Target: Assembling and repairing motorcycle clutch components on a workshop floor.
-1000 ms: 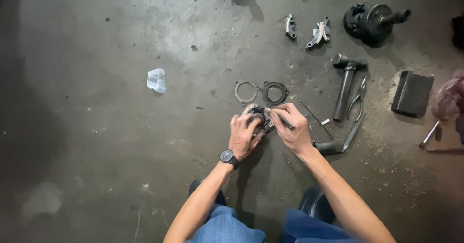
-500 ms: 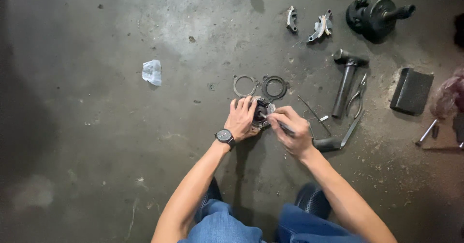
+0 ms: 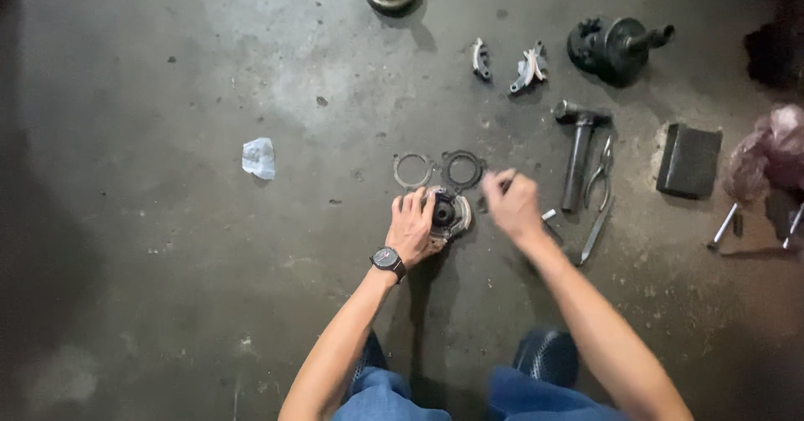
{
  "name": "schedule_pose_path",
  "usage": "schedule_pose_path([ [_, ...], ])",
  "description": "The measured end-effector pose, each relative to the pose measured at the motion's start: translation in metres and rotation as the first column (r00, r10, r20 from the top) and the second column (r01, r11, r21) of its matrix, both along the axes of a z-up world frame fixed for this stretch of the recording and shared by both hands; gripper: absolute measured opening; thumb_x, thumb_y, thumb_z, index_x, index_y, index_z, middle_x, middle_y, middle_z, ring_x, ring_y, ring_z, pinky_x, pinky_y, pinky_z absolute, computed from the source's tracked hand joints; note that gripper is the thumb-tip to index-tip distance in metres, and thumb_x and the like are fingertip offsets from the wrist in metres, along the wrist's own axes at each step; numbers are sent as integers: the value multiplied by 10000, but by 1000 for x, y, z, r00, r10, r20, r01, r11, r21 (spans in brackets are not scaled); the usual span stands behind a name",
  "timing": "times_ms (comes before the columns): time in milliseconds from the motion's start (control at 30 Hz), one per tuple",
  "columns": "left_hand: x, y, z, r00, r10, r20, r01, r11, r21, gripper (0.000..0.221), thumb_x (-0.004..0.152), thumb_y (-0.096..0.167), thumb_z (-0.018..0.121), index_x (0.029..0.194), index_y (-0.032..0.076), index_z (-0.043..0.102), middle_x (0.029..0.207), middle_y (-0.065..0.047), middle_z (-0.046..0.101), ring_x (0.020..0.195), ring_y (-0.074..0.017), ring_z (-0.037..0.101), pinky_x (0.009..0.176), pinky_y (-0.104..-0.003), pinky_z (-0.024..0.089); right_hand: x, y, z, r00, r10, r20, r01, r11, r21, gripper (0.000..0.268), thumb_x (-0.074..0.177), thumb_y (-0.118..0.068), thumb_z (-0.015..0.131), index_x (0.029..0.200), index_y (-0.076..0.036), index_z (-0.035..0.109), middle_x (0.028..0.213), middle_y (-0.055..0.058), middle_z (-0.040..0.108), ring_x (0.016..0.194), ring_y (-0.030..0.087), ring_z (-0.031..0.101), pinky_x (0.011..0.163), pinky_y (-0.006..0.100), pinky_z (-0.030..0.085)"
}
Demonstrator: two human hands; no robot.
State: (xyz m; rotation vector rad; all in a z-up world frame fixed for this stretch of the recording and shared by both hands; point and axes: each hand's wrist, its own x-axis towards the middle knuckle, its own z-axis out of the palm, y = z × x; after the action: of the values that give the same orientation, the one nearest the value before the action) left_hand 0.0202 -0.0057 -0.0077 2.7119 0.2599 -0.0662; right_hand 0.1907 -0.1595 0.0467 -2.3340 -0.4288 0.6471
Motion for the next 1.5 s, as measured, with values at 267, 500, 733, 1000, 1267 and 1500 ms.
schedule_pose_path([
  [267, -7, -19, 7, 992, 93, 86, -89, 995, -52, 1073, 605, 417, 898, 1424, -91, 426, 1433, -261, 438, 1297, -413, 426, 1095, -535, 322, 77, -33, -3, 932, 145, 332, -59, 965, -256, 463, 900, -361, 740, 1007, 82, 658, 920, 262, 697, 816, 387, 709, 698, 464, 579],
  [500, -9, -21, 2, 988, 91, 127, -84, 995, -55, 1080, 626, 420, 908, 1432, -110, 422, 1435, -272, 439, 1303, -417, 426, 1092, -536, 329, 47, -83, -103, 873, 391, 292, -160, 795, -586, 231, 805, -186, 705, 942, 1, 704, 1033, 224, 677, 937, 393, 703, 835, 487, 587],
  [733, -14, -30, -2, 992, 86, 88, -82, 996, -45, 1085, 595, 416, 920, 1408, -110, 431, 1423, -289, 431, 1300, -435, 417, 1090, -540, 326, 56, -93, -78, 752, 457, 476, -274, 873, -404, 322, 793, -225, 722, 966, 40, 664, 971, 215, 659, 909, 372, 679, 761, 481, 576],
  [1000, -18, -19, 10, 991, 89, 95, -73, 984, -161, 1100, 635, 382, 899, 1514, -45, 395, 1448, -216, 454, 1301, -387, 444, 1114, -529, 329, 76, -89, -61, 818, 397, 416, -285, 908, -306, 119, 1009, -134, 607, 961, -31, 643, 845, 121, 677, 754, 243, 707, 737, 362, 598],
  [1267, -16, -29, -16, 993, 60, 104, -49, 994, -101, 1072, 658, 432, 900, 1453, -85, 400, 1468, -249, 434, 1342, -395, 431, 1131, -595, 314, 66, -103, -34, 942, -76, 326, 69, 997, 31, 253, 923, -161, 717, 1096, 23, 733, 968, 181, 744, 852, 258, 724, 761, 405, 581],
  [1500, -15, -30, -15, 992, 72, 104, -61, 992, -108, 1049, 649, 401, 916, 1451, -54, 416, 1480, -240, 432, 1335, -399, 430, 1125, -603, 317, 57, -101, -23, 953, -175, 248, 164, 984, 65, 248, 942, -161, 674, 1111, 16, 714, 1057, 173, 738, 877, 245, 714, 745, 357, 578],
])
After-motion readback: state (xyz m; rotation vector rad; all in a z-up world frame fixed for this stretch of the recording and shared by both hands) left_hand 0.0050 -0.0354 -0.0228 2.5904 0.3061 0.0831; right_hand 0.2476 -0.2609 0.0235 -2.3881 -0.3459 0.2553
